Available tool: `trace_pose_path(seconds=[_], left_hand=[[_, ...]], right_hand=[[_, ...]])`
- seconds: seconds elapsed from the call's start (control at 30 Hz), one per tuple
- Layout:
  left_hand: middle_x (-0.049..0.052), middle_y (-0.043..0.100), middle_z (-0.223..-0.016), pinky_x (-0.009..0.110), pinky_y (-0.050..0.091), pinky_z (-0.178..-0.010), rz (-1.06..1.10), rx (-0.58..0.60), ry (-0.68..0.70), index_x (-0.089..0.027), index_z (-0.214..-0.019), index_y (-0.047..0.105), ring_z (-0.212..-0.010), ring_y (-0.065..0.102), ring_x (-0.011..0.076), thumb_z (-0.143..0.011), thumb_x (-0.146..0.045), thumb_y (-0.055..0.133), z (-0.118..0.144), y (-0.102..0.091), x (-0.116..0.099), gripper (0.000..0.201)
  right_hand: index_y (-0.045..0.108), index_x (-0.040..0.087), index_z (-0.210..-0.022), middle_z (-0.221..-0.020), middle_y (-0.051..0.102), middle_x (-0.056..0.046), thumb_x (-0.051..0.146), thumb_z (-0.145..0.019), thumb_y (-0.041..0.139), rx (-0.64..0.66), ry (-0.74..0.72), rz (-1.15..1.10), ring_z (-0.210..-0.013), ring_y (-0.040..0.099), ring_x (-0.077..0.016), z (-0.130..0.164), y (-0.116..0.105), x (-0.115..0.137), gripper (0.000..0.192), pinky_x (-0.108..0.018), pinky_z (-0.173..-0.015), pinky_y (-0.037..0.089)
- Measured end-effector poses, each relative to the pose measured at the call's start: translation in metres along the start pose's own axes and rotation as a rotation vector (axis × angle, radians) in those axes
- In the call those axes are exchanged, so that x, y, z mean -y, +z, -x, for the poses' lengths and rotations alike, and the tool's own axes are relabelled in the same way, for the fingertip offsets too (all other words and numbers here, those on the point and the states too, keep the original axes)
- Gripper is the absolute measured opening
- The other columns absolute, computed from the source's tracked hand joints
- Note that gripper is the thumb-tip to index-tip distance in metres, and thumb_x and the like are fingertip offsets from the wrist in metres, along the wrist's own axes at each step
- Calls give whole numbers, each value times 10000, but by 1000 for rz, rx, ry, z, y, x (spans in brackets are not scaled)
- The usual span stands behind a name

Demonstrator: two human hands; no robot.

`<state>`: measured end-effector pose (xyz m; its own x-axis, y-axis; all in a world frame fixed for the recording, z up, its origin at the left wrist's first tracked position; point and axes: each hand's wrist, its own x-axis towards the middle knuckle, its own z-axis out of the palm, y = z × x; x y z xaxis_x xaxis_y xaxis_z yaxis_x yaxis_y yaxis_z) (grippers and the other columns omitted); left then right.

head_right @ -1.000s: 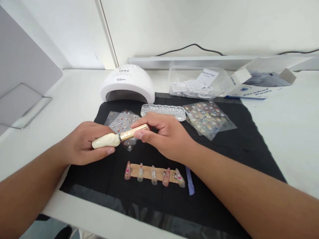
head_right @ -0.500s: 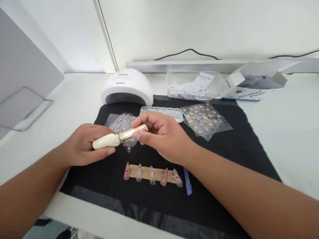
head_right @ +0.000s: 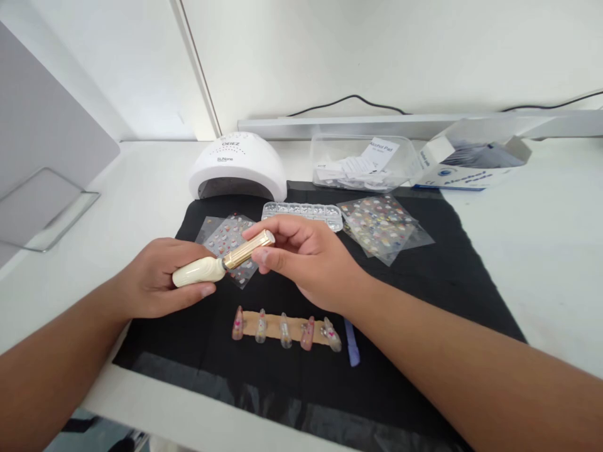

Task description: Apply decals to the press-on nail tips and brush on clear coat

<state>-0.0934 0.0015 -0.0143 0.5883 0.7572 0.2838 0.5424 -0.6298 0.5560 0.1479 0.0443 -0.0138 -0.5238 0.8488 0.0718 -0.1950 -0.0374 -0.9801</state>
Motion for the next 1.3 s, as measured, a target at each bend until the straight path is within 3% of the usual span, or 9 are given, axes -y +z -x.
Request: trace_pose_path(seconds=[0.23, 0.33, 0.63, 0.87, 1.03, 1.3], left_hand=[[-44, 545, -594, 205, 352, -493, -16, -3, 18, -173, -774, 587, -506, 475, 88, -922, -293, 605, 0, 2, 1, 192], [-41, 539, -596, 215, 350, -494, -32, -1, 29, -175, -767, 583, -506, 467, 92, -924, -298, 607, 1, 1, 2, 202], [-31, 532, -602, 222, 354, -495, -1, 29, 106, -168, -746, 576, -513, 433, 95, -911, -277, 624, 3, -7, 10, 204], [-63, 501, -597, 190, 330, -477, -11, -18, 11, -187, -777, 578, -500, 416, 74, -912, -248, 618, 1, -11, 7, 154], [-59, 503, -597, 211, 314, -460, -28, -13, -15, -192, -761, 576, -482, 383, 75, -907, -267, 619, 3, -9, 9, 169], [-67, 511, -599, 183, 318, -450, -52, -36, 13, -187, -827, 633, -477, 390, 63, -890, -219, 630, 1, -11, 7, 71]], right_hand=[[757, 210, -821, -609, 647, 41, 189, -728, 808, 17, -25, 70, -570, 571, -108, -1, 0, 0, 107, -267, -590, 497], [764, 219, -801, -632, 652, 34, 236, -727, 843, -41, -72, 30, -554, 544, -100, -2, -3, -1, 110, -267, -576, 474], [747, 214, -753, -606, 608, 24, 498, -655, 899, -198, -168, 0, -526, 489, -102, -4, -15, -2, 337, -285, -546, 441], [743, 217, -695, -623, 611, 1, 557, -654, 876, 68, 16, 86, -495, 470, -100, 0, -9, 0, 368, -278, -469, 377], [726, 208, -721, -652, 625, 7, 536, -750, 812, 232, -9, 227, -573, 545, -119, 2, -8, -2, 340, -274, -536, 442], [714, 232, -706, -653, 648, -6, 595, -771, 764, 174, 16, 349, -573, 548, -133, 2, -8, -5, 373, -296, -552, 440]])
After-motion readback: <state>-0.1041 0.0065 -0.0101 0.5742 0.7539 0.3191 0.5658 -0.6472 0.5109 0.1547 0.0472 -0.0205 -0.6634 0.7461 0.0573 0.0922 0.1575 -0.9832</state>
